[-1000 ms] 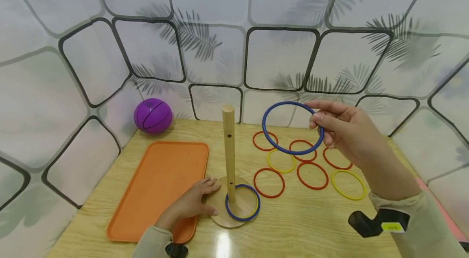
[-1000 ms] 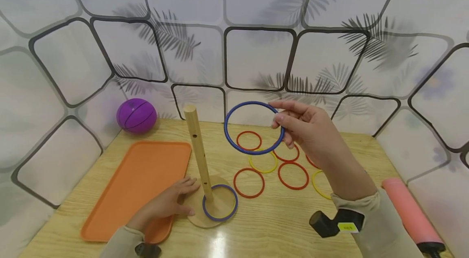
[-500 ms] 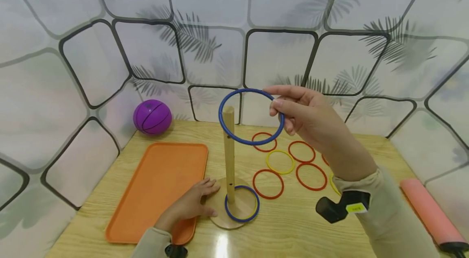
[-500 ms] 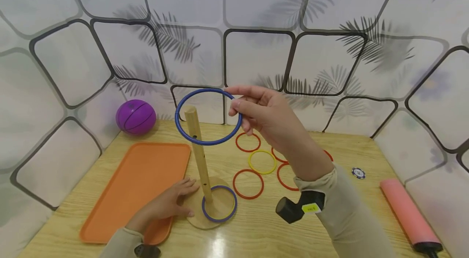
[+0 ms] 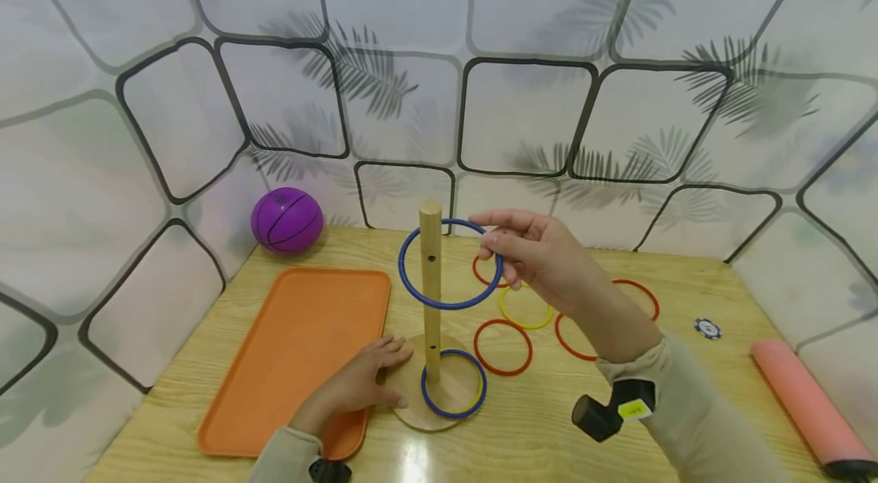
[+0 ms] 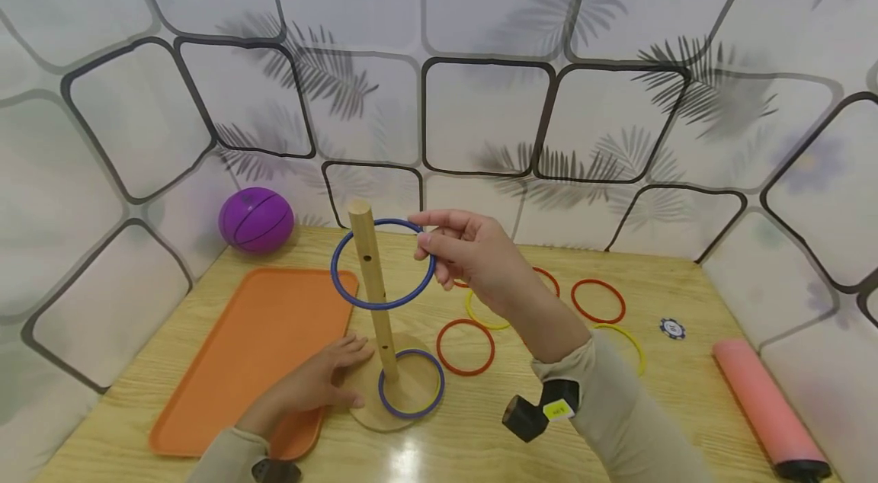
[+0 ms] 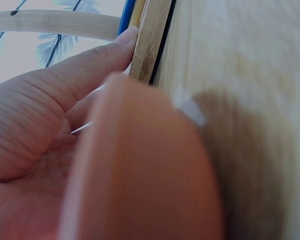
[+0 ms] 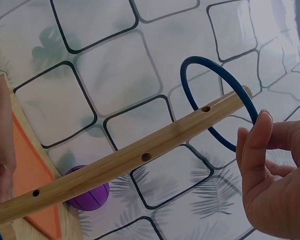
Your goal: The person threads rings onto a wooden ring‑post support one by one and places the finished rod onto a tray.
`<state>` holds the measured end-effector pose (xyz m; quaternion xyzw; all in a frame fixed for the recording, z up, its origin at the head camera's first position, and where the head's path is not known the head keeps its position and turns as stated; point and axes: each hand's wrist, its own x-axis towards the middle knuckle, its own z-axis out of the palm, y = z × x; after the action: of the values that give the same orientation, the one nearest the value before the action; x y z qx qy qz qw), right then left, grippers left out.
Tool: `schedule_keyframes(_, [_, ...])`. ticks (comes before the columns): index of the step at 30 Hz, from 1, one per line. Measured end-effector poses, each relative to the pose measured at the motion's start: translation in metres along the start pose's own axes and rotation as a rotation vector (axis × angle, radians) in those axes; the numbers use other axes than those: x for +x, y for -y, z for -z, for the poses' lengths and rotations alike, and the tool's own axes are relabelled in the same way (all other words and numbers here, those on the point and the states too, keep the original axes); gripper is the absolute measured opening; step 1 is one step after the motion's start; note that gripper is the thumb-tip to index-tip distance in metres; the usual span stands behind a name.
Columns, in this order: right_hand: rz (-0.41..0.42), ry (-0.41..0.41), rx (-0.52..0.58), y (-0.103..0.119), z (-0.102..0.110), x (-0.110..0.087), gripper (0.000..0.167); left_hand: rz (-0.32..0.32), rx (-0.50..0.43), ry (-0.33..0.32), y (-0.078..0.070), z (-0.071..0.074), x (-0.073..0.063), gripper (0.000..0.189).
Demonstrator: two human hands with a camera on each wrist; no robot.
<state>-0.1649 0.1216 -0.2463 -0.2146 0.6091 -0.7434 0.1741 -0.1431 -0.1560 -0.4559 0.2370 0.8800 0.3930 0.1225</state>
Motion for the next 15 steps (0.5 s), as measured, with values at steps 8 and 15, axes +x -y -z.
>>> schedule_keyframes(8, [-0.089,-0.018,-0.02,-0.03,0.003,-0.003,0.025,-0.004,0.012,-0.003,-0.001,0.001,0.0,0.075])
schedule_keyframes(15, [-0.135,-0.017,-0.033,-0.054,0.011,-0.01,0.022,0.002,0.008,-0.003,-0.001,0.0,-0.001,0.074])
